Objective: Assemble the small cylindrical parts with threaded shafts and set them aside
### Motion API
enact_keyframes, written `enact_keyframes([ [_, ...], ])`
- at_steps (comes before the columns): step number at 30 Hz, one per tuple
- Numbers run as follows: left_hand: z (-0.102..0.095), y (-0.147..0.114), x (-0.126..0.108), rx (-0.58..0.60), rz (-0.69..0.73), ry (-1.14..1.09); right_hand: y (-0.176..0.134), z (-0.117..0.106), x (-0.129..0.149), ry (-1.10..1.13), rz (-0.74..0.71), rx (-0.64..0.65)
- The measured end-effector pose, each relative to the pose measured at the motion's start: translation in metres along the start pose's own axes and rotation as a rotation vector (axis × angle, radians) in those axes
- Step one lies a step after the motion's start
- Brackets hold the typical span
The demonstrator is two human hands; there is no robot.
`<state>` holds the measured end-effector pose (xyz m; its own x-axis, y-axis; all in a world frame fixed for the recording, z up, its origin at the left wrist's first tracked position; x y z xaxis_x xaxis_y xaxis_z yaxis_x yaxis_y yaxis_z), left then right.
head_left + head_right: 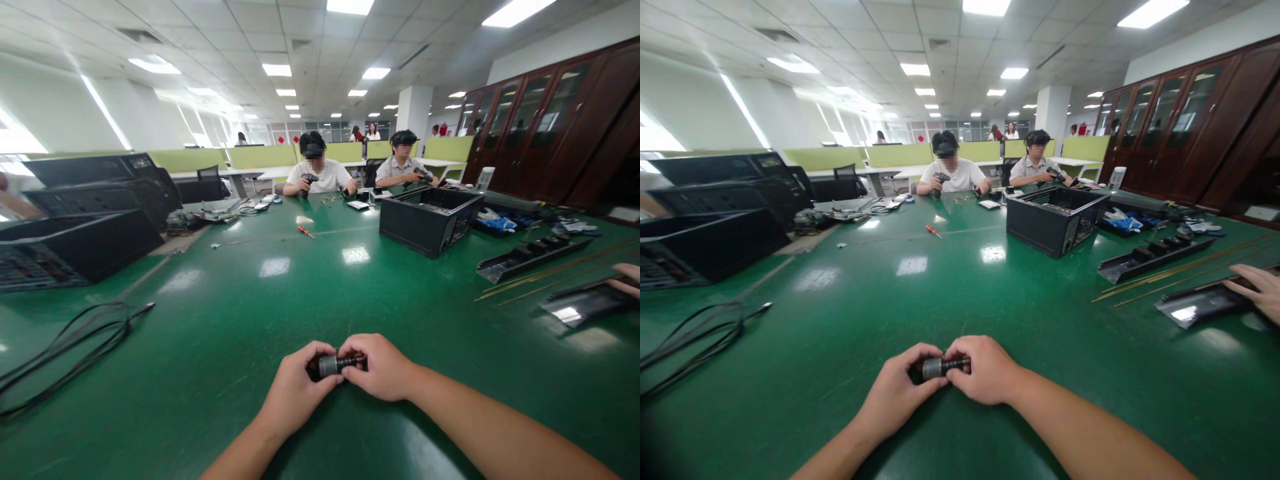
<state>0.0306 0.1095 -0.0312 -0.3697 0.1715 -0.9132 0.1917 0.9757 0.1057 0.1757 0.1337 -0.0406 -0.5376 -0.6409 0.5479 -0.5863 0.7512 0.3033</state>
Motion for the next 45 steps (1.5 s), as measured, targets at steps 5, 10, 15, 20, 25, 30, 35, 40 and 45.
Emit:
enact_keyframes([
  [5, -0.0013, 0.0015, 0.0009, -0.030, -0.014, 0.007, 0.0019, -0.0025, -0.0001, 0.006, -0.015, -0.020],
  [10, -0.0011, 0.0029, 0.0005, -0.033, -0.025, 0.007, 0.0022, -0.0040, -0.0013, 0.000, -0.009, -0.030],
  [15, -0.0008, 0.0031, 0.0011, -0.022, -0.037, -0.009, 0.0023, -0.0046, -0.0016, -0.009, -0.005, -0.029],
  [20, -0.0016, 0.0022, 0.0010, -0.048, -0.048, -0.003, 0.0017, -0.0037, -0.0046, 0.005, 0.016, -0.025],
  [25, -0.0009, 0.0012, -0.0007, -0.051, -0.031, -0.004, 0.0011, -0.0042, -0.0045, 0.009, 0.026, -0.015],
  [30, -0.0017, 0.0010, -0.0005, -0.048, -0.005, -0.010, 0.0010, -0.0038, -0.0036, 0.010, 0.029, 0.000],
  [35, -0.0010, 0.0009, -0.0012, -0.036, -0.005, 0.011, 0.0006, -0.0040, -0.0034, 0.008, 0.032, -0.003],
  [40, -0.0009, 0.0013, -0.0024, -0.040, 0.000, 0.030, 0.0002, -0.0040, -0.0032, -0.005, 0.022, 0.001],
  [45, -0.0014, 0.0016, -0.0012, -0.045, 0.013, 0.037, 0.0005, -0.0036, -0.0036, -0.014, 0.025, 0.007],
])
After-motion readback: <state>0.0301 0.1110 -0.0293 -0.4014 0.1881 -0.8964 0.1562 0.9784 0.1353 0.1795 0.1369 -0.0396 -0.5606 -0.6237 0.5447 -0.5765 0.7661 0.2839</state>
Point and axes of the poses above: each hand's wrist, its own y-axis towards the middle knuckle, its own z-axis out of the palm, x = y × z, the point moved 7 cm from there along y, towards the middle knuckle, and after that the axes turned 15 degrees about -y, right-handed, at the moved point
